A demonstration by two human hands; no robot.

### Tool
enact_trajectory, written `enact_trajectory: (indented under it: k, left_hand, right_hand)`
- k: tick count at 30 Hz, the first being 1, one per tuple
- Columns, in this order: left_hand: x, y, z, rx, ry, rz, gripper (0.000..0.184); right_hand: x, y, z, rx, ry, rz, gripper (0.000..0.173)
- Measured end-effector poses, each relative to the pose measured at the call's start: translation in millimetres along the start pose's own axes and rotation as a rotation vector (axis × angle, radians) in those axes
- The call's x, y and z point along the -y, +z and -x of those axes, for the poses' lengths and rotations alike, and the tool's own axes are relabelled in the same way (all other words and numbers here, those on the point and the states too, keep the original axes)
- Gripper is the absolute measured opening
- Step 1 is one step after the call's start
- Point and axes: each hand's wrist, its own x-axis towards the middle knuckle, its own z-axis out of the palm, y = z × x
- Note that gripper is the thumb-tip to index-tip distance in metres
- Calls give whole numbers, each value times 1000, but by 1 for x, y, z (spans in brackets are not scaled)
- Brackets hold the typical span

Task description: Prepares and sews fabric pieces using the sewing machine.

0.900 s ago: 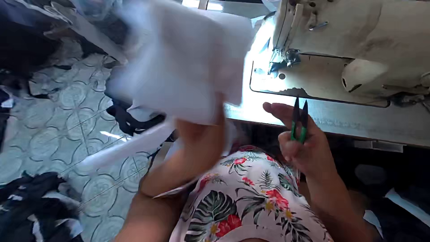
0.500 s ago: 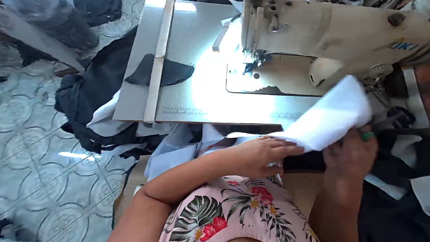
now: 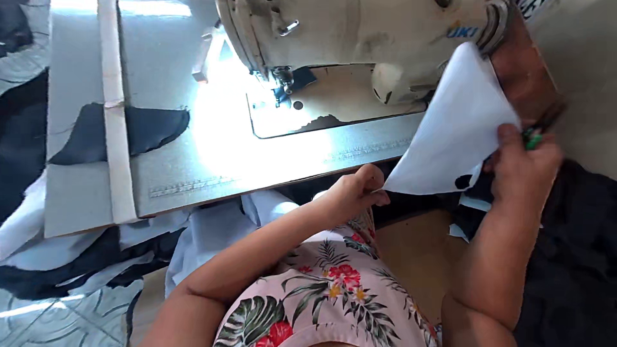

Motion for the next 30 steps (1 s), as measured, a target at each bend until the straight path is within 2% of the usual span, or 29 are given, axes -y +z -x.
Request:
enact_trajectory:
  k: [2, 4, 7, 10, 13, 17, 24, 30]
  left_hand:
    - [8, 4, -5, -57, -55, 167, 32]
    - [18, 2, -9, -77, -65, 226, 31]
    - [33, -2, -13, 21, -51, 235, 18]
    - [41, -4, -16, 118, -117, 192, 30]
    - [42, -3, -17, 173, -256, 345, 48]
    - [52, -2, -17, 206, -281, 476, 62]
    - [57, -3, -14, 232, -313, 516, 62]
    - [60, -5, -13, 207, -318, 534, 64]
  right_hand:
    - [-16, 0, 9, 45, 49, 105, 47]
    - [-28, 6, 29, 37, 50, 89, 52]
    - [-30, 24, 75, 98, -5, 12, 45]
    - [-30, 52, 120, 214, -209, 131, 38]
    - [-44, 78, 144, 281, -414, 327, 33]
    - [-61, 91, 150, 345, -507, 433, 28]
    - [-60, 100, 147, 377, -556, 381, 31]
    - [-66, 98, 150, 393, -520, 354, 34]
